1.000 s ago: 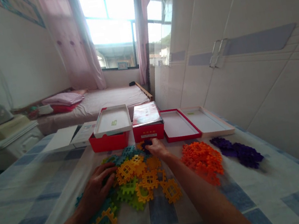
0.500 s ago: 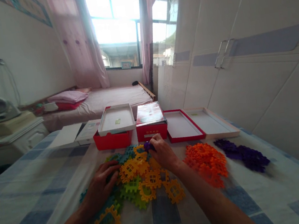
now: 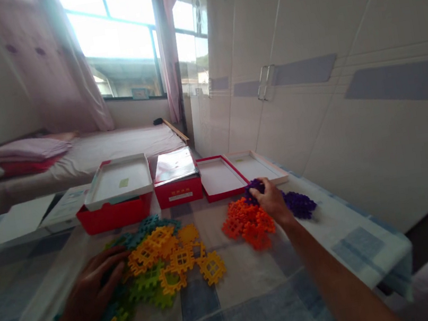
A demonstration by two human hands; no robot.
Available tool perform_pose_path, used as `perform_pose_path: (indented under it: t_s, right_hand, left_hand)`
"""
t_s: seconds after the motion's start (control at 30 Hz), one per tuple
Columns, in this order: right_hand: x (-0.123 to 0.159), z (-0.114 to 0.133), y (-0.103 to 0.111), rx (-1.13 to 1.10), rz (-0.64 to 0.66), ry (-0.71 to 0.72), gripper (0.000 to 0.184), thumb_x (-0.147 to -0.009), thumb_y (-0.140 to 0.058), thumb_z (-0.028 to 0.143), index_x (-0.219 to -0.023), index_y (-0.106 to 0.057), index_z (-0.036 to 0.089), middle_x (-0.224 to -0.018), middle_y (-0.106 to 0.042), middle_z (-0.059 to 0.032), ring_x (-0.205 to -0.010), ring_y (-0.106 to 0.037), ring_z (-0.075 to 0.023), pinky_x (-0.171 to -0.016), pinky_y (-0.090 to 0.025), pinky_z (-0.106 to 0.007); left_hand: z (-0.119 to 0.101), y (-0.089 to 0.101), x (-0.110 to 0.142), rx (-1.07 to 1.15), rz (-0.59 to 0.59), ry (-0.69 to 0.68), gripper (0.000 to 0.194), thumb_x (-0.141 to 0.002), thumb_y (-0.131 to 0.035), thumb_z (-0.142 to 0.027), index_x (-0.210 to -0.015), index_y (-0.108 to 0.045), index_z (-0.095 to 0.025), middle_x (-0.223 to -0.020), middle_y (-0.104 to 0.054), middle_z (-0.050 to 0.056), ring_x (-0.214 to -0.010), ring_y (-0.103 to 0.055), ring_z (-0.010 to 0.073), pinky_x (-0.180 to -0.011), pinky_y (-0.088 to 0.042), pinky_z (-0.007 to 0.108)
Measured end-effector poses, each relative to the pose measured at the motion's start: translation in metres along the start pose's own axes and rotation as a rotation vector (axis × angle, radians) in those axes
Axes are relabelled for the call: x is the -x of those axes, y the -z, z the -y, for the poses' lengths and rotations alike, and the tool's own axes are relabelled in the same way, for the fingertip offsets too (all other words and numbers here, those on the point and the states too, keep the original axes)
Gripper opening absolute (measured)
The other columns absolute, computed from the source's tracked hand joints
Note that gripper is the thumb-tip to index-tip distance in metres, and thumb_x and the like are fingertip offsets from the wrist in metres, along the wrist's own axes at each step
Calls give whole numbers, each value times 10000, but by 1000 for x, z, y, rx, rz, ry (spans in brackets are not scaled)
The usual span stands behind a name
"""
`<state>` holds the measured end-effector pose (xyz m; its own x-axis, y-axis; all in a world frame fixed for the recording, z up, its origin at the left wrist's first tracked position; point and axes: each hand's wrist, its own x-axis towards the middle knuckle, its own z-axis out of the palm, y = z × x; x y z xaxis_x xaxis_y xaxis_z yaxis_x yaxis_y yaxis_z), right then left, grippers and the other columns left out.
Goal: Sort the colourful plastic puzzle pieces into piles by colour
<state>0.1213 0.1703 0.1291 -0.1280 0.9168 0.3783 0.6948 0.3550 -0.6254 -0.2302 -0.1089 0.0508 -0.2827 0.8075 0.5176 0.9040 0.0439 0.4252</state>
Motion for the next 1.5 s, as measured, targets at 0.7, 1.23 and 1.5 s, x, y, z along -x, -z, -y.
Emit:
perform_pose_path:
  t_s: [0.7, 1.23, 1.5]
  right_hand:
    - [39, 70, -25, -188, 473, 454, 262, -814, -518, 298, -1039, -618, 209, -1059, -624, -66, -880, -614, -179, -761, -484, -292]
    - [82, 138, -127, -28, 659, 746, 376, -771, -560, 192, -1142, -583, 141, -1038, -585, -117, -981, -538, -223, -893, -405, -340]
    - [75, 128, -93, -276, 656, 595, 131, -821, -502, 234, -890, -603, 189, -923, -604, -57, -890, -566, -187, -823, -436, -318]
  left_hand:
    - [-29, 11, -3, 103, -20, 107, 288, -893, -411, -326, -953, -660, -195, -1097, -598, 68, -1055, -546, 189, -957, -428, 354]
    - [-31, 35, -12, 167, -323, 247, 312, -898, -369, -338, -921, -643, -190, -1067, -609, 48, -1032, -554, 180, -955, -403, 307]
    - [-9, 37, -15, 59, -294, 406, 389, -877, -337, -382, -915, -662, -172, -1065, -621, 71, -1025, -555, 210, -946, -406, 343]
